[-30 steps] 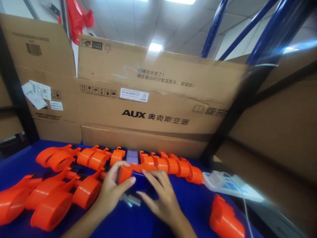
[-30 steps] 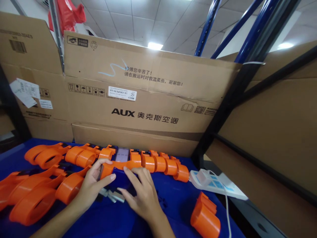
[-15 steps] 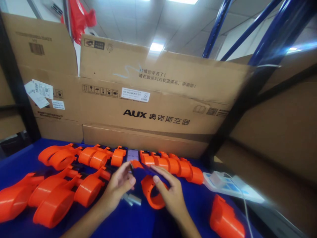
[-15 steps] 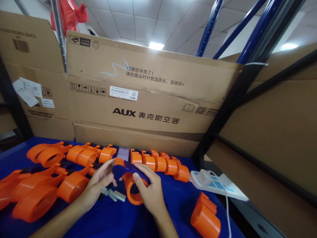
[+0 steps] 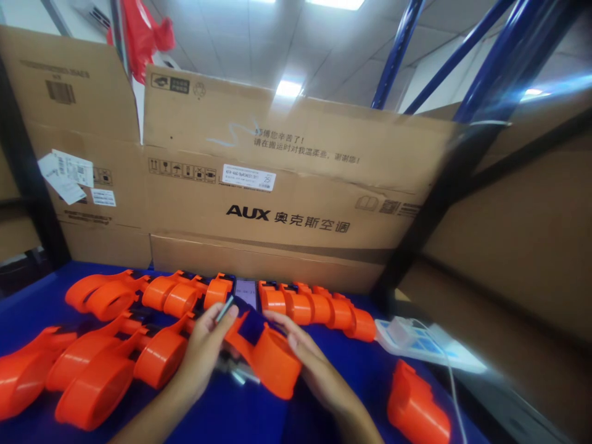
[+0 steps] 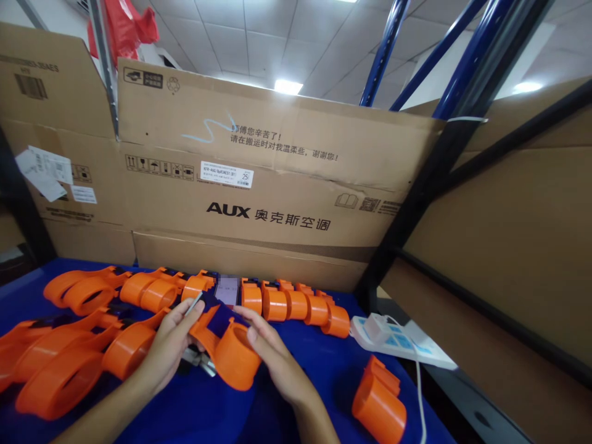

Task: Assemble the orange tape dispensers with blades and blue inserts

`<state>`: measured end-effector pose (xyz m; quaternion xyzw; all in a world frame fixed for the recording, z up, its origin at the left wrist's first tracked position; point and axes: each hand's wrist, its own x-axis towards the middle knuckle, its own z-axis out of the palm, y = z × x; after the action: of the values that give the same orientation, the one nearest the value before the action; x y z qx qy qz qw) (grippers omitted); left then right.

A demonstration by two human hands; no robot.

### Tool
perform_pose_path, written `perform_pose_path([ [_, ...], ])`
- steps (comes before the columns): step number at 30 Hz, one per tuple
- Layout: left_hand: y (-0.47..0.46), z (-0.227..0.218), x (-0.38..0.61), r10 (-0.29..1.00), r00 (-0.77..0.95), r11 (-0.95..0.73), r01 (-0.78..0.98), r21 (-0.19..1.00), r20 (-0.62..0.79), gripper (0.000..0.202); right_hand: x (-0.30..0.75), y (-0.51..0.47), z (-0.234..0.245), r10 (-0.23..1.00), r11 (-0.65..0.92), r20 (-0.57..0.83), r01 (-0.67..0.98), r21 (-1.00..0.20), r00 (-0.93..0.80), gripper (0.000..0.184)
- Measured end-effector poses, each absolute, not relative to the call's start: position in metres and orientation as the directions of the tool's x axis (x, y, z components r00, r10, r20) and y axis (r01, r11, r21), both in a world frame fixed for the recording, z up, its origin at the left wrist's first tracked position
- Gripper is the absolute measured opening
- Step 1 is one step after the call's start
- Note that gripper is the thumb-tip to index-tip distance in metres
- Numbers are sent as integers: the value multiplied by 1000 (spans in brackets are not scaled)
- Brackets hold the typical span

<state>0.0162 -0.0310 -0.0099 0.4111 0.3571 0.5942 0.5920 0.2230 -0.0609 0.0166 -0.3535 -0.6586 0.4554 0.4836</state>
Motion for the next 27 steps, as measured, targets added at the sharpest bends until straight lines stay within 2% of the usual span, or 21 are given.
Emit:
perform_pose_path([
  [2,-30,-9,17,999,-28,-28,-429,903,17,35,223,-62,19,861,410,376,30,-911,-342,57],
  [4,-30,-8,17,997,-75,-14,-448,894,-22,38,223,-60,18,845,467,428,51,-883,-321,62],
  [9,-29,-8,17,998,-3,50,-480,876,-59,44,225,-50,12,881,474,470,156,-867,-65,36],
  [11,-28,-11,18,998,28,65,-467,882,-59,46,226,-49,12,882,470,469,163,-868,-44,33],
  [17,-27,-15,17,999,7,37,-447,894,-38,55,223,-52,8,861,508,497,212,-835,-106,48],
  [23,-28,-17,19,981,191,68,-306,950,-9,63,232,-44,10,814,511,556,246,-824,168,41],
  [27,-28,-23,20,957,286,43,-262,964,35,66,238,-41,15,802,480,538,254,-839,260,40],
])
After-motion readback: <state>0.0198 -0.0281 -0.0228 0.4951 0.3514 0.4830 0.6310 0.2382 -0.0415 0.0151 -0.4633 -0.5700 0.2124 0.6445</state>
